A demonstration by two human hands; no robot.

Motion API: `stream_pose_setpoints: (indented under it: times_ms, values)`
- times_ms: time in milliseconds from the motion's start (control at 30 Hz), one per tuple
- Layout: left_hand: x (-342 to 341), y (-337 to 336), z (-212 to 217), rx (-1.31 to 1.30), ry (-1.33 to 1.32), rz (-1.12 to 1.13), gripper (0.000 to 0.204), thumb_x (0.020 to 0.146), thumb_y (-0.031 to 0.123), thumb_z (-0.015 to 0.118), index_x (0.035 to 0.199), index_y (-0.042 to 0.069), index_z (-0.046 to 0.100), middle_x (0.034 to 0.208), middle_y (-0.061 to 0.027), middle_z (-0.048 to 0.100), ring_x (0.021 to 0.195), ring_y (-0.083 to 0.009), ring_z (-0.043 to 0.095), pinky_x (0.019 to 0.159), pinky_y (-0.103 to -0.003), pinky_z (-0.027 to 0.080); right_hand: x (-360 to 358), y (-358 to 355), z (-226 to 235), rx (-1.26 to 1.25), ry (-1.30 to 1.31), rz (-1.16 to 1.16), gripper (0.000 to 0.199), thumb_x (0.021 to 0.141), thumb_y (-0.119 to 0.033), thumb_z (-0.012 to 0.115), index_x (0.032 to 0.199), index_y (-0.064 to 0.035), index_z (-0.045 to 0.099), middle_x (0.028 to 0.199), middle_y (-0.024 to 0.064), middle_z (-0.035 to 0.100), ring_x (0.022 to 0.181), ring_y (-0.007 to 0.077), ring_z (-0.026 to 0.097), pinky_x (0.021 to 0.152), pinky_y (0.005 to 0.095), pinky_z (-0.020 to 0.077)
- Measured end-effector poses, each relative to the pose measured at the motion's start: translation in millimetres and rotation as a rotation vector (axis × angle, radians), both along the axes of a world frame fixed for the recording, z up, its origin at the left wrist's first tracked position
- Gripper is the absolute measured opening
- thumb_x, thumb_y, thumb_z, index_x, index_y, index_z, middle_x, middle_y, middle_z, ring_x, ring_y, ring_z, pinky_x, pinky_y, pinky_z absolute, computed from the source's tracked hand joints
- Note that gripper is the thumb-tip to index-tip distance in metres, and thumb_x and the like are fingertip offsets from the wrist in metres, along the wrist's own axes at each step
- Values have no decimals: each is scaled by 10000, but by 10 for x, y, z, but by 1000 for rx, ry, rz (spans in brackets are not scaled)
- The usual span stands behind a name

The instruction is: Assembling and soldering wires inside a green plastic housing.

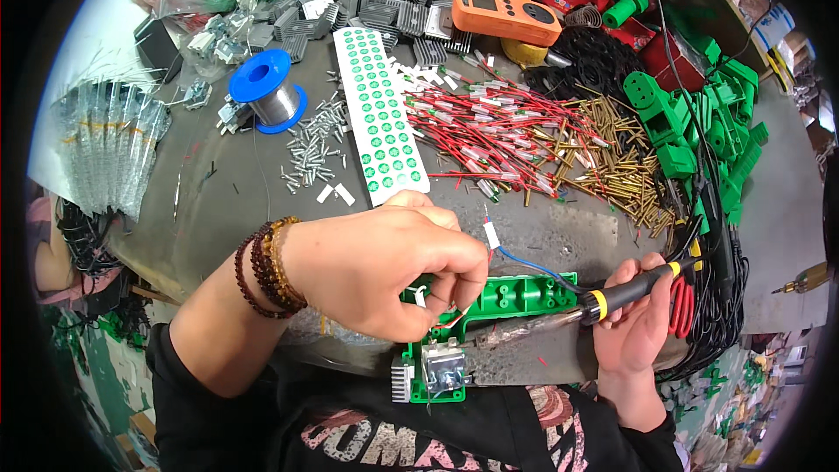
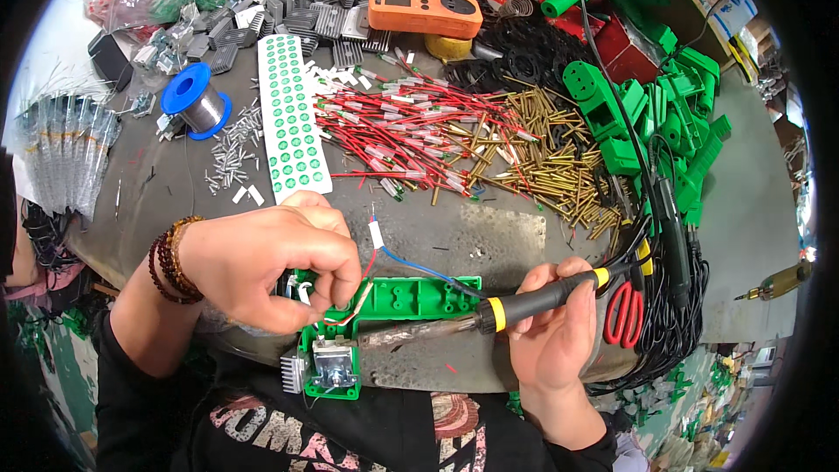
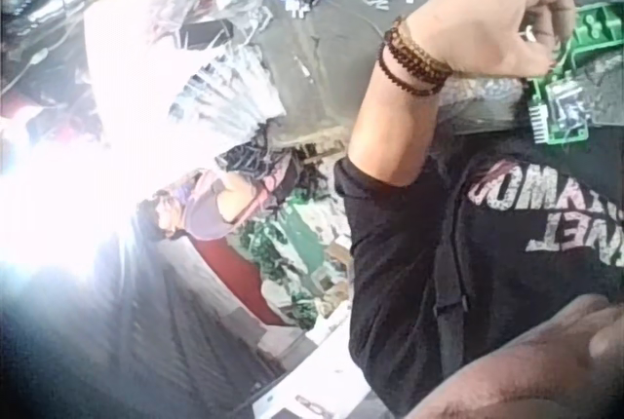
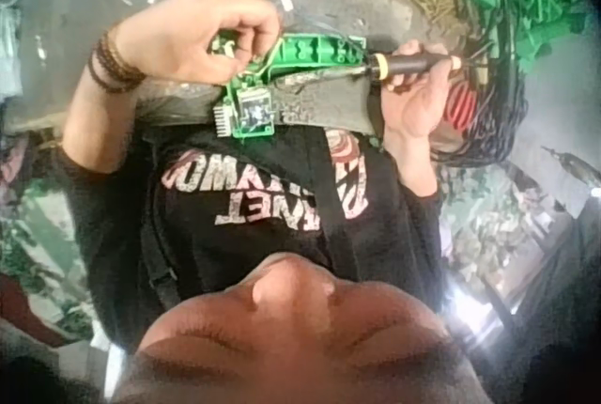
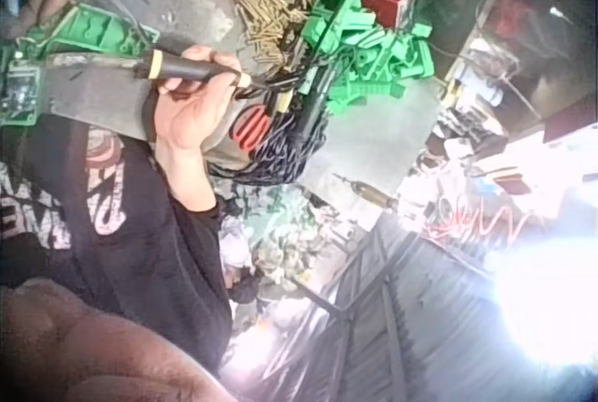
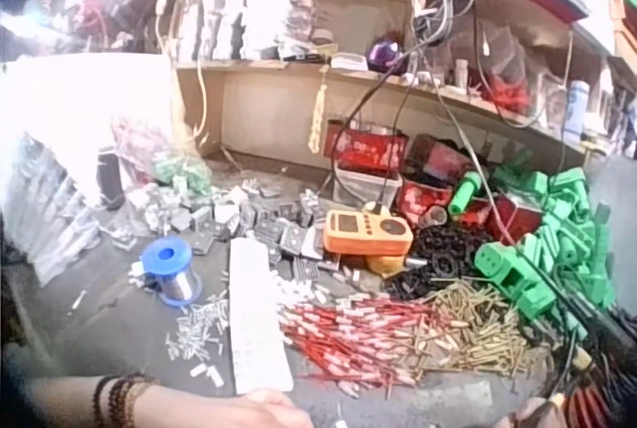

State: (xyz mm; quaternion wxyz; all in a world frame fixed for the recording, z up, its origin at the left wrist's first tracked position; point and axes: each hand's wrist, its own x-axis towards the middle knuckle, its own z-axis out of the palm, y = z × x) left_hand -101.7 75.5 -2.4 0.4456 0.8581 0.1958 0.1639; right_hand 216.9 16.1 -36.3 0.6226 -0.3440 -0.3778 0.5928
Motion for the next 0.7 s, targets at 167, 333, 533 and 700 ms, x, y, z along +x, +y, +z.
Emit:
stream_pose_setpoints:
  times_ms: [167, 333, 533, 700]
  values:
    - [-6, -4, -24, 1, 3, 6, 244, 722, 56, 692, 938, 144, 620, 787, 105, 647, 881, -154, 562, 950, -369, 311, -45, 13, -1, -37, 11, -29, 281, 1077, -373, 407, 1192, -128, 483, 929, 67, 566, 604, 91, 494, 496, 228, 429]
    - [-5, -7, -16, 1, 8, 10, 250, 719, 53, 691, 940, 147, 622, 790, 106, 648, 887, -156, 565, 950, -372, 312, -63, 22, 25, -58, 14, -25, 270, 1075, -372, 412, 1187, -136, 484, 944, 64, 571, 618, 97, 501, 507, 229, 427]
    - [6, 1, 5, 2, 24, 11, 253, 713, 50, 690, 938, 143, 623, 790, 102, 651, 890, -166, 569, 939, -370, 323, -29, 44, 15, -39, 23, 22, 274, 1073, -374, 421, 1183, -131, 483, 956, 66, 578, 611, 101, 489, 518, 229, 430]
    - [-1, -7, 3, 15, 5, 15, 253, 706, 47, 691, 935, 129, 621, 794, 85, 664, 881, -188, 578, 911, -369, 347, -62, 69, 29, -49, 48, 14, 276, 1073, -366, 420, 1183, -120, 484, 951, 73, 572, 616, 103, 481, 524, 236, 431]
